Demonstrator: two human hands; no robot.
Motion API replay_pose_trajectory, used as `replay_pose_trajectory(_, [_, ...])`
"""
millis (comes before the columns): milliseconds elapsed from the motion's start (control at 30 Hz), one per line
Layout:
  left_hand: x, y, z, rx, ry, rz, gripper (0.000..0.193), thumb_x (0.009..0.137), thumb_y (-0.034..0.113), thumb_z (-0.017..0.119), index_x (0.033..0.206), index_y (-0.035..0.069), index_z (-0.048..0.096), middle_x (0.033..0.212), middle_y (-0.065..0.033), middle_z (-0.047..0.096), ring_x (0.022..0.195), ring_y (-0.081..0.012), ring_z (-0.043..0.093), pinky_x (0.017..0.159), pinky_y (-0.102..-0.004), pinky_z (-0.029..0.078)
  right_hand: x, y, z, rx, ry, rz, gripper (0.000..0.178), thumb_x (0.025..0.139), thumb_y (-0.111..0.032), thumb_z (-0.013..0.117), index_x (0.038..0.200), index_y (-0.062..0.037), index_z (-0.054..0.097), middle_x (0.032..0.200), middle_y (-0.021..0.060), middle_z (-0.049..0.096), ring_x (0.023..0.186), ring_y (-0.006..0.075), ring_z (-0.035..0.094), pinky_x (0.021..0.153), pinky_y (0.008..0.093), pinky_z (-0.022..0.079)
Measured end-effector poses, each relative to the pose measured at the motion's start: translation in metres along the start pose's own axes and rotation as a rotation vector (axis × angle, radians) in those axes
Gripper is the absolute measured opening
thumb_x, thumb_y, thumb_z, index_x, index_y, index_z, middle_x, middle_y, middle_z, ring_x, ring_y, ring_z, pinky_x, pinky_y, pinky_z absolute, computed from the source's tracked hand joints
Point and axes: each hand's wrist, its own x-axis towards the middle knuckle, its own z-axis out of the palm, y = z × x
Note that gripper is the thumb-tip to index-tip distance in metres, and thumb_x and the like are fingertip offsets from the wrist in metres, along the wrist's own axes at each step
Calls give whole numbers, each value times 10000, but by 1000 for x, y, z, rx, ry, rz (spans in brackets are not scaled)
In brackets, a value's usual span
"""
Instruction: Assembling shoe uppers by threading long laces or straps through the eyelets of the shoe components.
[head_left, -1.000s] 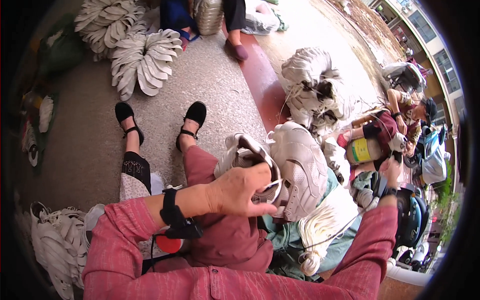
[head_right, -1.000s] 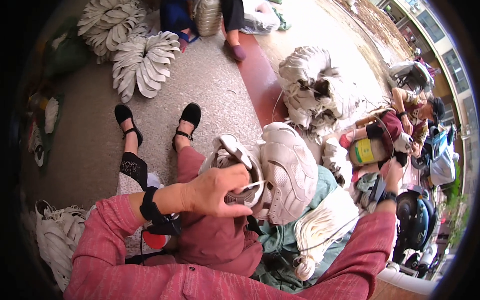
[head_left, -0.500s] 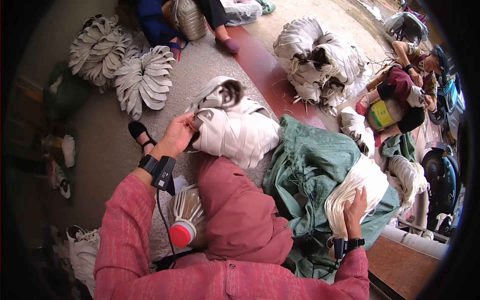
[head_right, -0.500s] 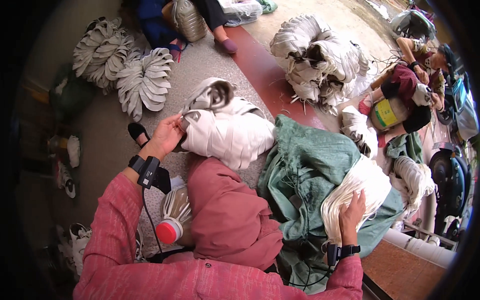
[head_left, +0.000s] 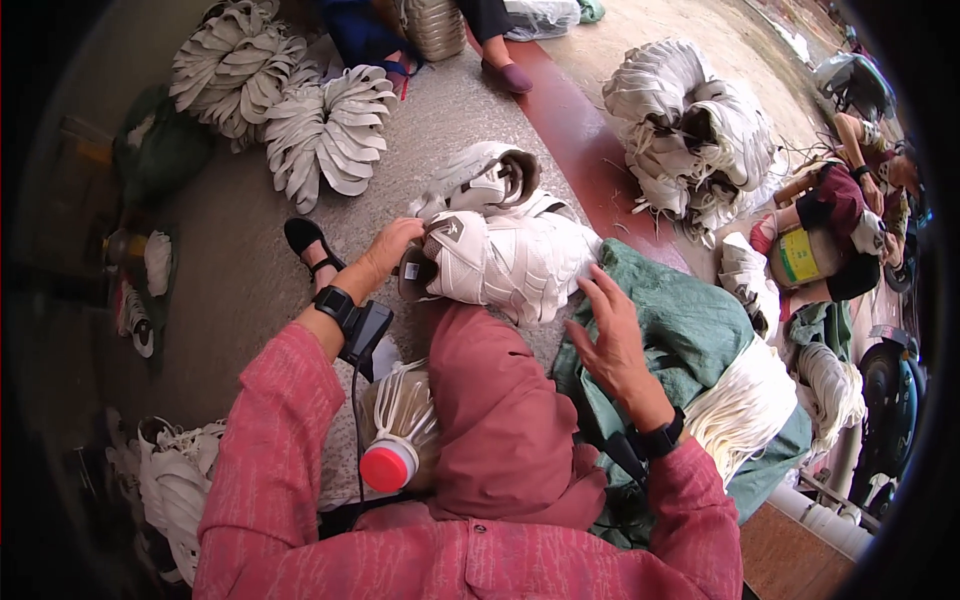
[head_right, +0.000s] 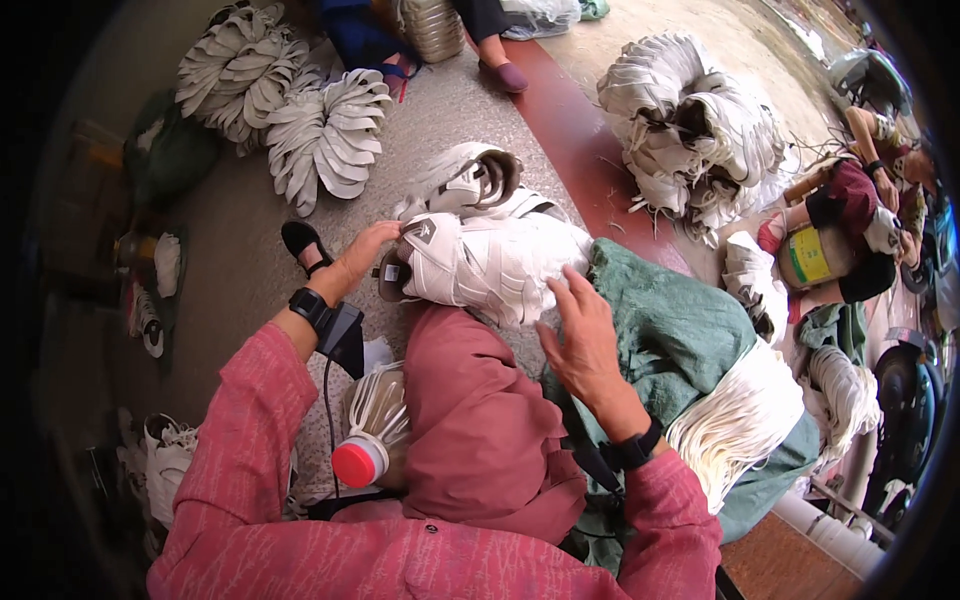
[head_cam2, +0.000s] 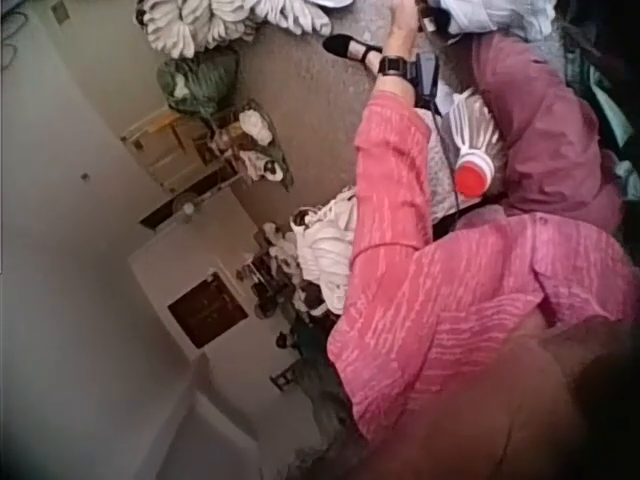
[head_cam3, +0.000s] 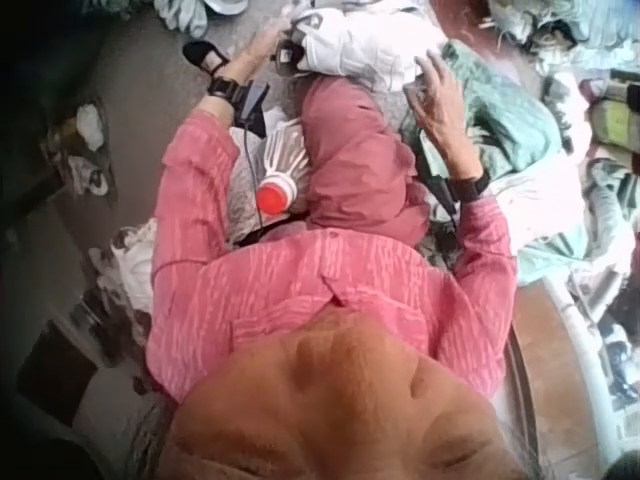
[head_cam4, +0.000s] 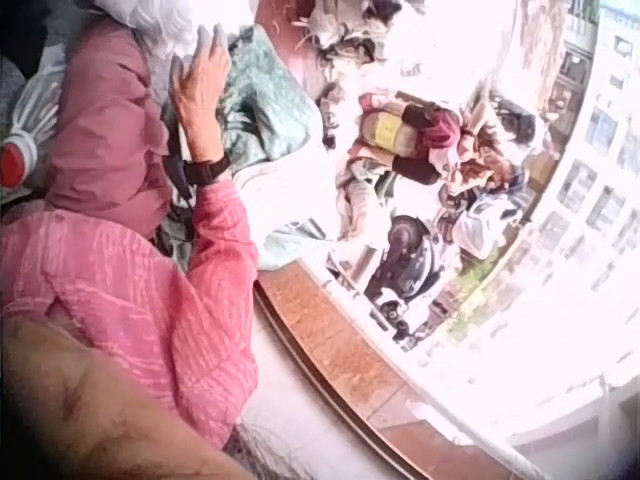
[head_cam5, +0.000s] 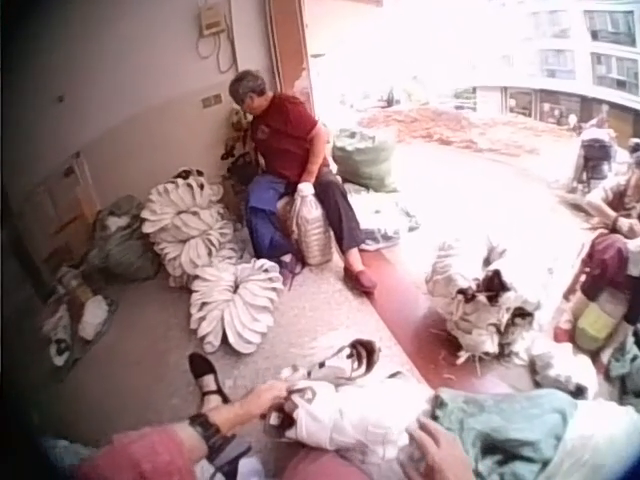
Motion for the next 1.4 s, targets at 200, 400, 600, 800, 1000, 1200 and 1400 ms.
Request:
replay_pose_trajectory(200, [-9,-10,17,-584,-94,-506,188,889,233,517,1006,102,584,933,-9,584,903,-134,553,775,-292,443,80,-29,52,73,-120,-67,718,795,-407,684,1353,-36,427,1426,230,369,1281,407,391,1066,489,305])
replay_pose_trajectory(400, [22,71,34,-903,-181,-426,324,946,383,528,1109,116,613,977,-11,631,897,-121,604,715,-288,490,106,-59,68,-169,23,-258,814,685,-490,735,1361,-138,447,1465,176,326,1362,413,251,1106,596,147])
replay_pose_trajectory(600, [58,61,57,-910,-73,-425,341,924,339,562,1130,73,616,1119,-27,629,1075,-151,526,984,-360,339,131,29,28,-206,-4,-158,457,665,-266,773,1081,-163,613,1489,68,351,1335,385,354,1064,541,296])
replay_pose_trajectory(800, [40,86,73,-1203,-98,-261,292,919,210,568,1145,27,584,1259,-116,578,1221,-196,495,1082,-361,314,111,52,32,89,30,-38,434,911,-333,605,1286,-119,560,1506,268,204,1371,430,270,1102,455,285])
replay_pose_trajectory(1000, [-24,191,53,-1207,-326,-21,108,897,143,595,919,37,587,1380,-181,494,1296,-233,441,1126,-372,272,94,22,-17,274,357,12,429,893,-153,483,1296,-12,523,1471,244,268,1382,371,266,1132,396,236])
replay_pose_trajectory(1200, [-81,286,-46,-824,-159,545,319,963,254,474,1098,-7,599,1415,-209,446,1333,-279,401,1110,-400,293,106,-92,-131,340,319,-256,446,838,-44,403,1257,27,538,1350,146,500,1288,258,420,1072,304,310])
replay_pose_trajectory(1400, [-218,432,-122,-633,-306,965,360,911,288,569,1110,-1,650,1174,-170,632,1221,-269,506,1110,-406,302,53,-167,-272,448,296,-547,395,963,-207,434,1236,57,538,1201,124,572,1103,201,547,944,300,422])
